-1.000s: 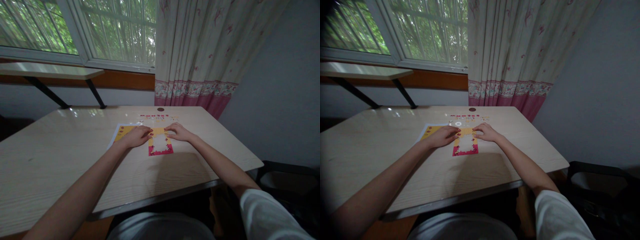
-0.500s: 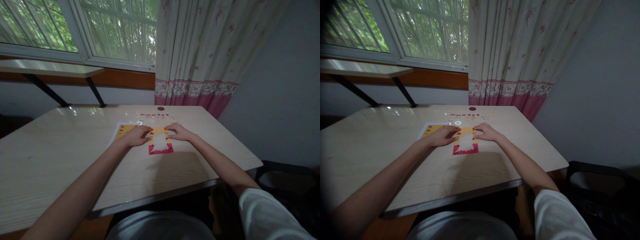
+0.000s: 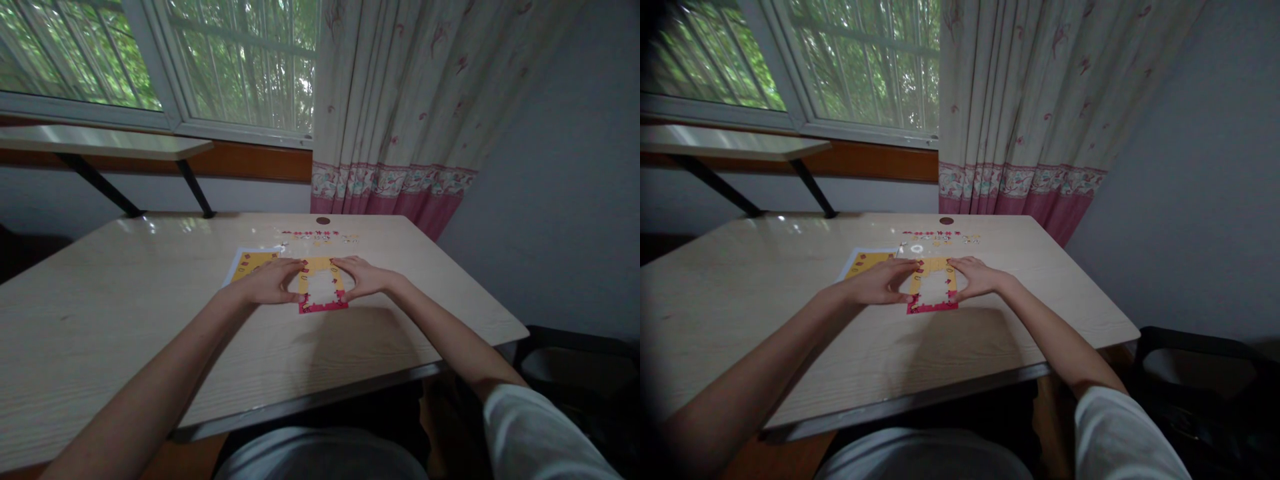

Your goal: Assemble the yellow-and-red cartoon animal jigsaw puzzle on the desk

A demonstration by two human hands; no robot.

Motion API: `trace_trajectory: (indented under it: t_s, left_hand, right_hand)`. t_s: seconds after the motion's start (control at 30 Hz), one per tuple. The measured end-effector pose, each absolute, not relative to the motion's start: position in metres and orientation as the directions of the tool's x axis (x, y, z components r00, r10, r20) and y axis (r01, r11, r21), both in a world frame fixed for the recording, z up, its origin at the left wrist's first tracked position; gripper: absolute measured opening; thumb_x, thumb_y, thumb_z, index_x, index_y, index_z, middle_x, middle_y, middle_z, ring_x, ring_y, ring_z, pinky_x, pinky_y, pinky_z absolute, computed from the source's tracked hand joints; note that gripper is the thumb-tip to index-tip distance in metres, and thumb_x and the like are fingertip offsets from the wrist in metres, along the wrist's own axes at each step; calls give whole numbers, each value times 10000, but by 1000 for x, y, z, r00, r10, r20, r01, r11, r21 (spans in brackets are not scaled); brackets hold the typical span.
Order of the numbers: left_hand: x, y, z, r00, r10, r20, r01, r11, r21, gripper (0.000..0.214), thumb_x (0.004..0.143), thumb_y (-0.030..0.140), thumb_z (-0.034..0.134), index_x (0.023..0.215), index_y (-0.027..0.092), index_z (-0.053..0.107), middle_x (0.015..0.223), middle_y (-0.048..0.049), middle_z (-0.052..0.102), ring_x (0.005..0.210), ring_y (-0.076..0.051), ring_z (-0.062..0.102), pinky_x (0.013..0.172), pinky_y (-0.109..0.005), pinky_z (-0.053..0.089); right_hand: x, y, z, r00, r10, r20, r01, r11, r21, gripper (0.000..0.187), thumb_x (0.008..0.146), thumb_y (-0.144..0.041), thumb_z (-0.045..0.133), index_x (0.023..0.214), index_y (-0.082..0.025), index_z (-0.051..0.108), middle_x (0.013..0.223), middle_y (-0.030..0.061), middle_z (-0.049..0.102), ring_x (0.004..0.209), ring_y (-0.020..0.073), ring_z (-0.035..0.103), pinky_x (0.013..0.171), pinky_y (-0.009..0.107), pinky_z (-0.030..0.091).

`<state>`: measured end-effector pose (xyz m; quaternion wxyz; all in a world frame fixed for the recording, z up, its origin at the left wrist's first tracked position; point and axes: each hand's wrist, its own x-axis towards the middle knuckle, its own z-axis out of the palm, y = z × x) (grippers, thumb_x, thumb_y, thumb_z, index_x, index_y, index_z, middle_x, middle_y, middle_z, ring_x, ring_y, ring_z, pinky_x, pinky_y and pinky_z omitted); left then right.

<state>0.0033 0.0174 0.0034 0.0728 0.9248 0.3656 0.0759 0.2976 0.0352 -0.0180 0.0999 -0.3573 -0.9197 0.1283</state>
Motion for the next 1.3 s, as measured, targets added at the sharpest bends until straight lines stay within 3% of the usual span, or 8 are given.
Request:
trace_trajectory:
  t_s: [0.3, 0.6, 0.8, 1.03, 1.3]
  left_hand:
    - [4, 16, 2, 673, 740, 2, 725, -659, 200, 881, 683, 742, 503, 1320, 136, 443, 1390, -171, 437, 1243, -321, 435, 1028, -440, 339]
    - [18, 17, -1, 682, 732, 8, 721, -674, 163, 837, 796, 705, 375, 1364, 90, 374, 1437, -198, 356, 1311, -313, 349, 1055, -451, 290]
    - [23, 21, -8, 696, 718, 10, 710, -690, 136, 808, 821, 689, 353, 1384, 109, 356, 1453, -186, 330, 1320, -299, 339, 1062, -434, 282]
    - [23, 22, -8, 705, 708, 41, 696, -701, 152, 793, 823, 686, 358, 1369, 112, 380, 1426, -184, 381, 1297, -304, 375, 1048, -447, 306]
    - [23, 23, -8, 695, 718, 22, 704, -687, 180, 821, 814, 709, 344, 1365, 101, 384, 1427, -195, 372, 1301, -315, 367, 1058, -454, 294]
  right_hand:
    - [292, 28, -6, -724, 690, -13, 660, 687, -303, 1073, 595, -680, 665, 1420, -97, 306, 1463, 177, 301, 1332, 325, 288, 1098, 453, 231]
    - [284, 33, -14, -747, 658, 94, 607, 733, -308, 831, 754, -654, 542, 1365, -108, 405, 1404, 162, 405, 1297, 293, 333, 1085, 451, 237]
    - [281, 34, -17, -764, 630, 140, 574, 762, -301, 785, 783, -623, 531, 1331, -68, 438, 1363, 178, 450, 1264, 287, 375, 1074, 434, 263]
    - [281, 36, -21, -770, 613, 176, 553, 780, -292, 723, 796, -613, 521, 1312, -109, 461, 1340, 161, 481, 1242, 285, 411, 1053, 454, 288]
    - [282, 37, -22, -757, 634, 158, 568, 758, -319, 729, 802, -618, 511, 1327, -116, 456, 1359, 149, 467, 1272, 290, 352, 1061, 461, 271]
